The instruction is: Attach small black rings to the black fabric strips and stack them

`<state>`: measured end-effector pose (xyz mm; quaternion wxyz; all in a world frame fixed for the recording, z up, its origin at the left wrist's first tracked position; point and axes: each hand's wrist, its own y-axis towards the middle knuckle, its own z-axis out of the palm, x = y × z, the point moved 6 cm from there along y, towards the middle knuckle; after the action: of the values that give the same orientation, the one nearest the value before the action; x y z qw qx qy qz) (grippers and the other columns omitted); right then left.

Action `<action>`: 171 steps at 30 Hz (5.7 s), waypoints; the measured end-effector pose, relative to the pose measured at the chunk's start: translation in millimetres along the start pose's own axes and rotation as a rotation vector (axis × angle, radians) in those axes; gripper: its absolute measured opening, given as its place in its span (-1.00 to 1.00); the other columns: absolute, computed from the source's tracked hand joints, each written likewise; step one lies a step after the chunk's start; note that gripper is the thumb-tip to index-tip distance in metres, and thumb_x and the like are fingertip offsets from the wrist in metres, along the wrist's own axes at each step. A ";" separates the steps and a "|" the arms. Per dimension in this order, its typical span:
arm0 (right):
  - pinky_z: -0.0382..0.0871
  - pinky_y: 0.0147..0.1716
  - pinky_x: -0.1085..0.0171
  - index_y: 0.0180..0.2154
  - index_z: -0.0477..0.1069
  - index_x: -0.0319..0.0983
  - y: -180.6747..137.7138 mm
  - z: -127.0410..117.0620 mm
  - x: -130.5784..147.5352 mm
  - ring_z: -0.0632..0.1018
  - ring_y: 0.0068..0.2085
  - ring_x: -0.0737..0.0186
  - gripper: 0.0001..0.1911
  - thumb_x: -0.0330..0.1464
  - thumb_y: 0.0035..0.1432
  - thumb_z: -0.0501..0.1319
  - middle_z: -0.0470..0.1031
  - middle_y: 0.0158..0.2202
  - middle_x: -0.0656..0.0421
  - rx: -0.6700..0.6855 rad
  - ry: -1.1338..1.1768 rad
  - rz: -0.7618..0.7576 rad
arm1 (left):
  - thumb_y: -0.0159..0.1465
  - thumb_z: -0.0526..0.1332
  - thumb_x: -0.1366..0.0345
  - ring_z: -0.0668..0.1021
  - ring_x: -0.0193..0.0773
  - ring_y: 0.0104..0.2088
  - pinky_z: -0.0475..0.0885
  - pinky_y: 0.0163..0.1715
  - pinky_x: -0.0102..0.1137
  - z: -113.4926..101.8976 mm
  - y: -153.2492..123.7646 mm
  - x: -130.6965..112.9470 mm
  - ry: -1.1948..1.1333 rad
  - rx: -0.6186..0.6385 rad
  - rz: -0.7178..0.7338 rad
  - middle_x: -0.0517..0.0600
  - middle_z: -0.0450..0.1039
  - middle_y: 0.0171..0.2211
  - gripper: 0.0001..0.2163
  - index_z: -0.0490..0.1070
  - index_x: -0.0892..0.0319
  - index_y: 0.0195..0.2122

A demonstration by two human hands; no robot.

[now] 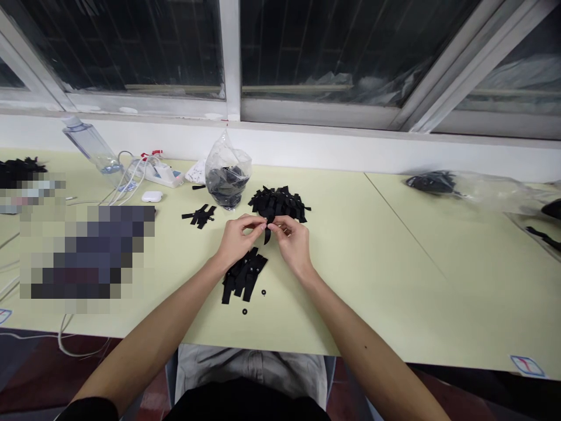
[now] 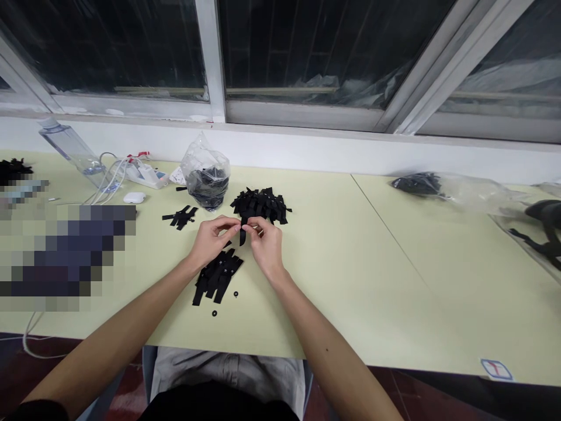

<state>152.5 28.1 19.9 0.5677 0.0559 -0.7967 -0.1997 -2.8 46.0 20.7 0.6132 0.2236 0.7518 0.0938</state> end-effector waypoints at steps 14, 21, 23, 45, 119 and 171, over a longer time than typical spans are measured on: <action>0.23 -0.46 0.28 -0.32 0.42 -0.20 -1.9 1.1 4.4 0.41 -0.45 0.27 -0.92 -0.34 0.19 0.18 0.49 -0.39 0.18 0.029 -0.122 -0.067 | 0.23 0.32 0.18 0.62 -0.20 -0.21 0.53 -0.09 -0.26 3.1 0.2 6.0 -0.068 -0.012 -0.060 0.05 0.60 -0.23 -0.82 0.58 0.18 -0.25; 0.23 -0.46 0.27 -0.33 0.41 -0.19 -3.0 2.1 3.5 0.39 -0.46 0.27 -0.90 -0.31 0.19 0.18 0.47 -0.41 0.18 0.018 -0.137 -0.062 | 0.24 0.31 0.18 0.60 -0.21 -0.25 0.53 -0.14 -0.28 4.3 0.1 1.2 -0.056 0.016 -0.059 0.05 0.58 -0.27 -0.82 0.56 0.19 -0.27; 0.23 -0.47 0.28 -0.34 0.42 -0.20 -0.3 0.7 2.1 0.39 -0.46 0.27 -0.85 -0.25 0.19 0.21 0.48 -0.40 0.17 0.011 -0.048 -0.023 | 0.24 0.30 0.17 0.58 -0.23 -0.24 0.52 -0.15 -0.30 6.5 0.1 -1.3 -0.065 0.003 -0.040 0.05 0.57 -0.23 -0.79 0.53 0.18 -0.19; 0.30 -0.38 0.23 -0.45 0.50 -0.24 86.2 -23.3 -23.7 0.48 -0.44 0.21 -0.80 -0.25 0.10 0.24 0.51 -0.50 0.15 0.060 -0.200 0.070 | 0.29 0.24 0.19 0.57 -0.21 -0.27 0.47 -0.15 -0.28 -11.8 4.9 11.2 0.244 -0.075 -0.008 -0.02 0.59 -0.27 -0.86 0.56 0.09 -0.27; 0.35 -0.36 0.28 -0.30 0.51 -0.19 17.6 -2.9 9.4 0.47 -0.38 0.32 -0.82 -0.33 0.03 0.44 0.52 -0.35 0.18 0.572 0.592 0.152 | 0.37 0.13 0.09 0.49 -0.33 -0.46 0.33 -0.33 -0.43 -17.3 5.8 -0.9 0.104 -0.077 -0.094 -0.08 0.54 -0.45 -0.75 0.43 0.16 -0.22; 0.25 -0.46 0.28 -0.36 0.32 -0.18 12.8 14.8 -16.7 0.36 -0.46 0.30 -0.64 -0.06 0.08 0.33 0.40 -0.46 0.21 0.251 0.312 0.138 | 0.26 0.29 0.16 0.61 -0.18 -0.19 0.51 -0.12 -0.27 -4.9 4.4 9.1 -0.036 -0.031 -0.027 0.07 0.60 -0.20 -0.80 0.60 0.15 -0.22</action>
<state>146.4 48.8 6.0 0.6850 0.1018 -0.7198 -0.0483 -7.9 54.7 15.6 0.6314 0.2055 0.7419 0.0929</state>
